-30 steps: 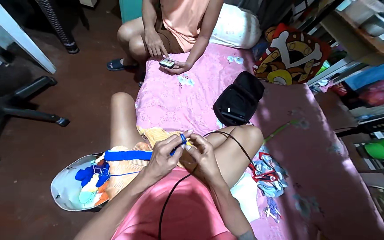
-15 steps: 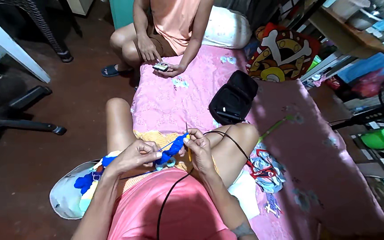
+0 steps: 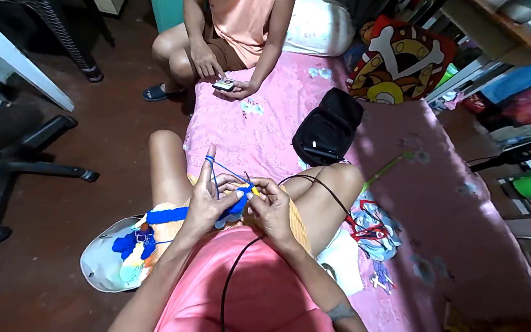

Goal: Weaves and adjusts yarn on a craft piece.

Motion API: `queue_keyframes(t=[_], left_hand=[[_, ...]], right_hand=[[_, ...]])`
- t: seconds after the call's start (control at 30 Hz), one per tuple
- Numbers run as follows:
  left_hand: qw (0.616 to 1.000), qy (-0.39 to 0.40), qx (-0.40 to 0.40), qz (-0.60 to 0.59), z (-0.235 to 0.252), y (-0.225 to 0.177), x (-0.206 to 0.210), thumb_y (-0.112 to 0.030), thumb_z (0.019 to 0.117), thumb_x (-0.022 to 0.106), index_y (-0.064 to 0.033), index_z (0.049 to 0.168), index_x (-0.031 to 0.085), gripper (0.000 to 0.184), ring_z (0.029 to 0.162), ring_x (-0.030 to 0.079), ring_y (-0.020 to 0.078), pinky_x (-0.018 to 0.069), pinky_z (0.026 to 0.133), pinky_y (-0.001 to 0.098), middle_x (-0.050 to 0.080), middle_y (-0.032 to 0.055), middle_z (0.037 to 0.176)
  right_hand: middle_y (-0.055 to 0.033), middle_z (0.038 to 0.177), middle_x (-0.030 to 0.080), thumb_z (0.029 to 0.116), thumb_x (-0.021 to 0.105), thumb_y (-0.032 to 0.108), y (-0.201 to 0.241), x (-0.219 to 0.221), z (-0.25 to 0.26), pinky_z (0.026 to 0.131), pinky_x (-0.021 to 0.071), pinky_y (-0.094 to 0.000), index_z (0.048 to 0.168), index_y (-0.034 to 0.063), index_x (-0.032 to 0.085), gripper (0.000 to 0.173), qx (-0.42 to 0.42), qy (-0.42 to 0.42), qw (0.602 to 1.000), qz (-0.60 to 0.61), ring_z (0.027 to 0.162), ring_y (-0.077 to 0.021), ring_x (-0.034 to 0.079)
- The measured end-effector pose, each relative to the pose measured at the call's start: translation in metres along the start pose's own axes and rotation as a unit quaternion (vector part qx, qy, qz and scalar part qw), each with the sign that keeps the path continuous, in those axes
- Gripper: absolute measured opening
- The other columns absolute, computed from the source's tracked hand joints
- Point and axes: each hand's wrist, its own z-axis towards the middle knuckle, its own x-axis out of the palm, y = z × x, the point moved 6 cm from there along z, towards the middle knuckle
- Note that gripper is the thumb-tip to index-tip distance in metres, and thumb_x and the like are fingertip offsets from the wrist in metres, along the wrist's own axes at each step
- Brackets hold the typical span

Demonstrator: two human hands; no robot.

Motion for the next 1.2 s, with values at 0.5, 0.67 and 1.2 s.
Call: queue_keyframes(t=[0.5, 0.67, 1.2], left_hand=[[0.98, -0.012, -0.109, -0.165, -0.003, 0.015, 0.003, 0.008, 0.0868, 0.057, -0.0121, 0.16, 0.022, 0.083, 0.079, 0.073, 0.0125, 0.0607, 0.078, 0.0259, 0.075, 0.0084, 0.089], [0.988, -0.014, -0.088, -0.123, -0.004, 0.011, -0.001, 0.006, 0.0879, 0.058, -0.0125, 0.161, 0.02, 0.084, 0.082, 0.073, 0.0129, 0.0608, 0.08, 0.027, 0.074, 0.0066, 0.089], [0.998, -0.043, 0.008, 0.054, -0.009, -0.002, 0.007, 0.002, 0.0902, 0.061, -0.0103, 0.161, 0.02, 0.083, 0.077, 0.071, 0.0092, 0.059, 0.072, 0.0219, 0.071, 0.0017, 0.09]], right_hand=[[-0.0113, 0.096, 0.071, 0.0859, 0.06, -0.01, -0.014, -0.006, 0.006, 0.05, 0.045, -0.0154, 0.111, -0.0089, 0.067, 0.026, 0.052, 0.032, 0.991, 0.116, 0.058, -0.0014, 0.055], [-0.009, 0.106, 0.074, 0.0936, 0.061, -0.004, -0.001, -0.021, 0.009, 0.072, 0.0563, -0.0188, 0.117, -0.0087, 0.07, 0.025, -0.034, 0.132, 0.99, -0.045, 0.081, -0.0025, 0.066], [-0.0085, 0.078, 0.064, 0.0864, 0.059, 0.0, 0.05, -0.024, 0.0, 0.053, 0.0494, -0.0352, 0.119, 0.018, 0.078, 0.042, -0.293, 0.183, 0.768, -0.539, 0.063, -0.0219, 0.061]])
